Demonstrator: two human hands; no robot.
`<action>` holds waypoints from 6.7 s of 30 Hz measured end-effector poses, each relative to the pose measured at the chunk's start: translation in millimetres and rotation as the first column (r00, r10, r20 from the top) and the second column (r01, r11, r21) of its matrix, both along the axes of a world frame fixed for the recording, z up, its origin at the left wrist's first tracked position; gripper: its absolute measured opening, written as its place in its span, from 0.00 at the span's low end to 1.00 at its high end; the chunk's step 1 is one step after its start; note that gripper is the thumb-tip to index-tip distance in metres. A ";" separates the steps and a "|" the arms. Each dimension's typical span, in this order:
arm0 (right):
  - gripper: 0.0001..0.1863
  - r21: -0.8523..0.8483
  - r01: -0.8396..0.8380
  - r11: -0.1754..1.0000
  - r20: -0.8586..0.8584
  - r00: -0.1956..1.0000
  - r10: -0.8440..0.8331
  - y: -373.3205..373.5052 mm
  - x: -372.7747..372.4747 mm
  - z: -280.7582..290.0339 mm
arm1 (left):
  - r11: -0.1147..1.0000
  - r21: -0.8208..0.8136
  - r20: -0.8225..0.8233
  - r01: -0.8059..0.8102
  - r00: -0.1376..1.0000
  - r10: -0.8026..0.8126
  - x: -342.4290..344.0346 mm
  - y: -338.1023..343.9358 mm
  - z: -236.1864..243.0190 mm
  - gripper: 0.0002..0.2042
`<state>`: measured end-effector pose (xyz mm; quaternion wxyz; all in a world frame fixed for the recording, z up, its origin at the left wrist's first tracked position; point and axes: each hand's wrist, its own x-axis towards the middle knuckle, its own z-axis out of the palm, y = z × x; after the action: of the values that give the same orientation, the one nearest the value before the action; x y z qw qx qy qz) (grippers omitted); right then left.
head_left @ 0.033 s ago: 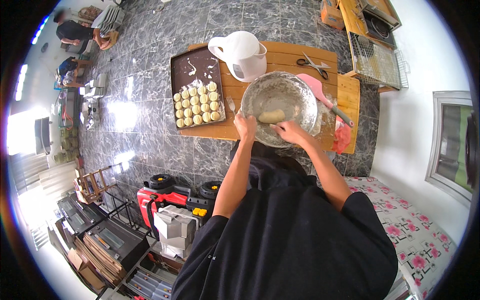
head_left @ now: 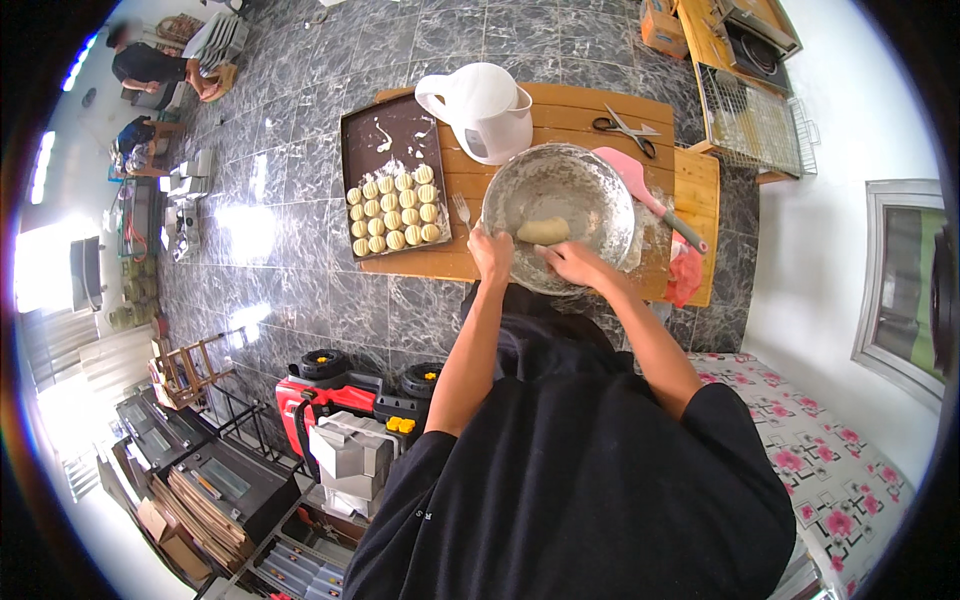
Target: The person kneads dough in a metal bowl by hand, pressing and folding the mass repeatedly.
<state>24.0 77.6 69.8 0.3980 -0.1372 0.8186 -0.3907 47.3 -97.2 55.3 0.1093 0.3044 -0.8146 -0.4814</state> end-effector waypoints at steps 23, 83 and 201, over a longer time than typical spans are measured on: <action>0.27 0.217 0.156 0.964 -0.897 0.421 0.134 -29.6 -29.1 -61.7 | 0.999 0.044 0.047 -0.009 0.999 0.007 -5.6 5.5 11.7 0.19; 0.25 0.125 0.017 0.992 -0.445 0.895 0.041 -6.6 19.1 16.8 | 0.997 0.081 0.026 0.005 1.000 -0.007 -2.4 0.1 5.1 0.18; 0.29 0.095 -0.102 0.990 -0.138 0.984 0.115 -22.4 3.9 -25.6 | 0.986 -0.095 -0.015 0.136 0.990 -0.139 -9.4 -3.4 -6.2 0.31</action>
<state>27.9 55.2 44.2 0.3645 -0.1918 0.8527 -0.3212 37.9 -100.6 49.1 0.0988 0.2368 -0.8543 -0.4521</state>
